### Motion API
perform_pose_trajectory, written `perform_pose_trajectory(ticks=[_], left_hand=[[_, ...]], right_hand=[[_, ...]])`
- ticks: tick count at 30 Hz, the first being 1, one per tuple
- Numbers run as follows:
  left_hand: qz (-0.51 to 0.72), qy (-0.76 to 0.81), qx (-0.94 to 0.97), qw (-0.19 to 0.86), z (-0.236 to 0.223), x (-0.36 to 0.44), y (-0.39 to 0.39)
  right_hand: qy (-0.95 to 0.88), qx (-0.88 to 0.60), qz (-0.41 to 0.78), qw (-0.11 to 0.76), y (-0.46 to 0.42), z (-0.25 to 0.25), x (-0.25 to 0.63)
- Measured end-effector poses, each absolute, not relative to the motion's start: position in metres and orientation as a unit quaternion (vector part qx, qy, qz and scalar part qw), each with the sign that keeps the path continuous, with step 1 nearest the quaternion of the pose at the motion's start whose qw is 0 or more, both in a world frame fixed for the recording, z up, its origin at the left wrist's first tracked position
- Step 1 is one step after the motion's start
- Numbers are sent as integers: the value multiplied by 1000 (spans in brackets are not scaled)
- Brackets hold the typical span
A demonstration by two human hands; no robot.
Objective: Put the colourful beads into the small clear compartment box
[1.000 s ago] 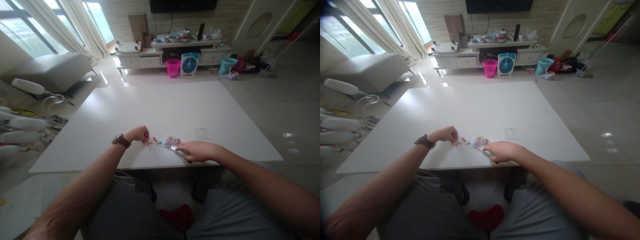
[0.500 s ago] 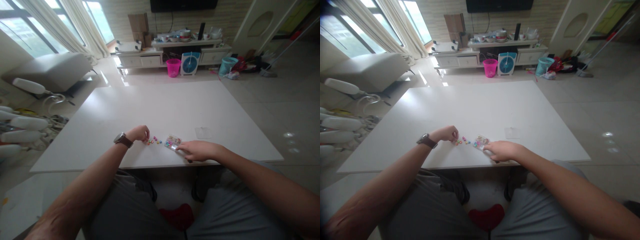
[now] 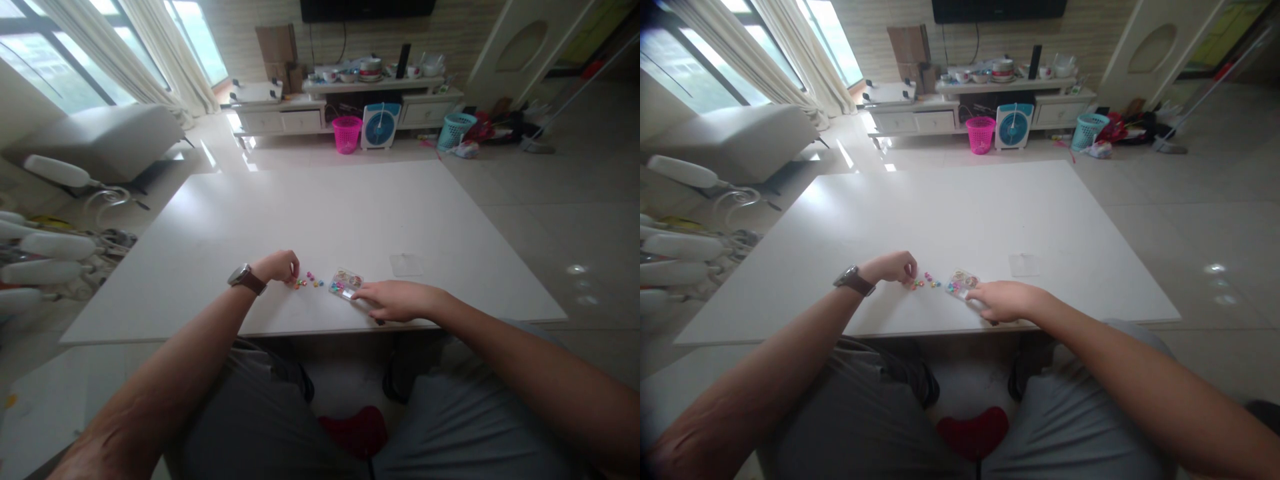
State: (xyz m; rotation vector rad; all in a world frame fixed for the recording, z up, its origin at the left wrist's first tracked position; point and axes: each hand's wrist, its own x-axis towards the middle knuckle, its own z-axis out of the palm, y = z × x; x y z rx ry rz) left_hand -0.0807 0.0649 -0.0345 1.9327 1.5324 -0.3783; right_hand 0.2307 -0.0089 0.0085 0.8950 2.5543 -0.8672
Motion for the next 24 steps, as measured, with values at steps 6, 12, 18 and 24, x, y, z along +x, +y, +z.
perform_pose_trajectory(ticks=[6, 12, 18, 24], left_hand=[[-146, 573, 742, 314, -35, -81, 65], [-164, 577, 736, 314, -35, -77, 65], [-171, 574, 740, 306, -34, -76, 64], [-183, 567, 736, 321, -31, -76, 61]], right_hand=[[886, 318, -307, 141, -9, 7, 232], [886, 319, -308, 136, -9, 8, 232], [885, 320, -307, 141, -10, 8, 232], [885, 316, -308, 147, -10, 10, 231]])
